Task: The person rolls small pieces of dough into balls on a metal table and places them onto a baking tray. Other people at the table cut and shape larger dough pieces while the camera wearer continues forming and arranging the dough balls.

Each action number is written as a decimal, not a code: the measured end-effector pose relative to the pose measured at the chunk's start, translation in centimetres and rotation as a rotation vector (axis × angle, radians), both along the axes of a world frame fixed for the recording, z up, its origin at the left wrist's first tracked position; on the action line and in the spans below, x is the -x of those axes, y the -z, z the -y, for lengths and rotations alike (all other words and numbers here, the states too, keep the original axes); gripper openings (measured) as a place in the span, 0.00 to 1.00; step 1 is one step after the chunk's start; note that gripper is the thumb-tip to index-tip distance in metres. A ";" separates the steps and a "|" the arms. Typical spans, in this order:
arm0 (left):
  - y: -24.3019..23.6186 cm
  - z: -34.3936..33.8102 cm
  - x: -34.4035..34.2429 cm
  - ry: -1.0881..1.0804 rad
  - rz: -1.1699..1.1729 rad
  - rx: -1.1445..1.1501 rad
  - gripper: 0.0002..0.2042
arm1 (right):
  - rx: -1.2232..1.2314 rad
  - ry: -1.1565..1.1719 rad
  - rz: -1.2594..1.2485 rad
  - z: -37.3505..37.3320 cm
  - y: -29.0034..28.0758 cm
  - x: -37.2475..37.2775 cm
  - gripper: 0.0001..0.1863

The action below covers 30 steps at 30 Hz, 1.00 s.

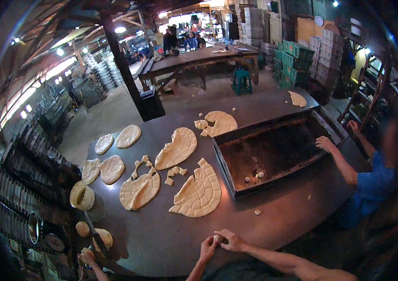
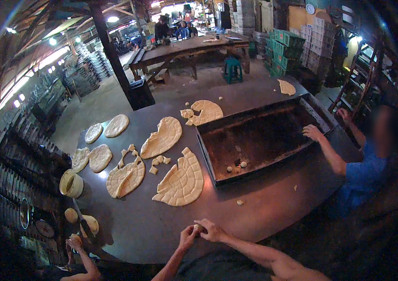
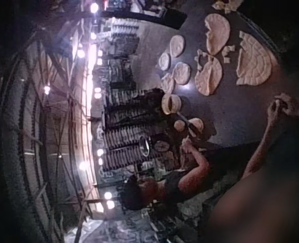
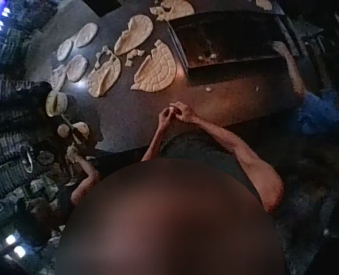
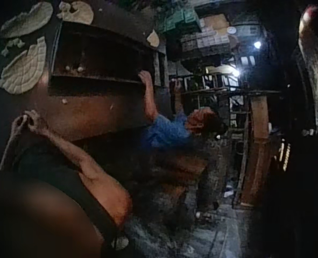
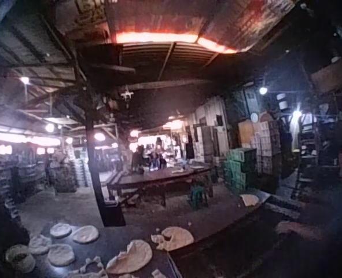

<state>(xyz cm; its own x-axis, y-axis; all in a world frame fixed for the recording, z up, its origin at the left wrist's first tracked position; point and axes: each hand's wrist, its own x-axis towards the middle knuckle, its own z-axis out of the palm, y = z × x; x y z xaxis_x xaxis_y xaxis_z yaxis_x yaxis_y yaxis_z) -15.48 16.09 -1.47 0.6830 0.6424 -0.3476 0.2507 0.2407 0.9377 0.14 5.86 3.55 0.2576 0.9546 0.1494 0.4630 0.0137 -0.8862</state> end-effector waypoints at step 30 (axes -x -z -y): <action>-2.3 -1.4 0.7 0.764 -0.284 0.060 0.22 | 0.172 -0.357 0.137 3.7 1.0 -1.9 0.20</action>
<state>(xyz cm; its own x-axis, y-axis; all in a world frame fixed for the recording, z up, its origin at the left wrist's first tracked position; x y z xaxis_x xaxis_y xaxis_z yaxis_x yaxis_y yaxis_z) -16.19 17.47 0.86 0.8056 0.0100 -0.5924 0.5922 -0.0449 0.8045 2.01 2.15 2.57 -0.1055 0.9944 -0.0100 0.5694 0.0522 -0.8204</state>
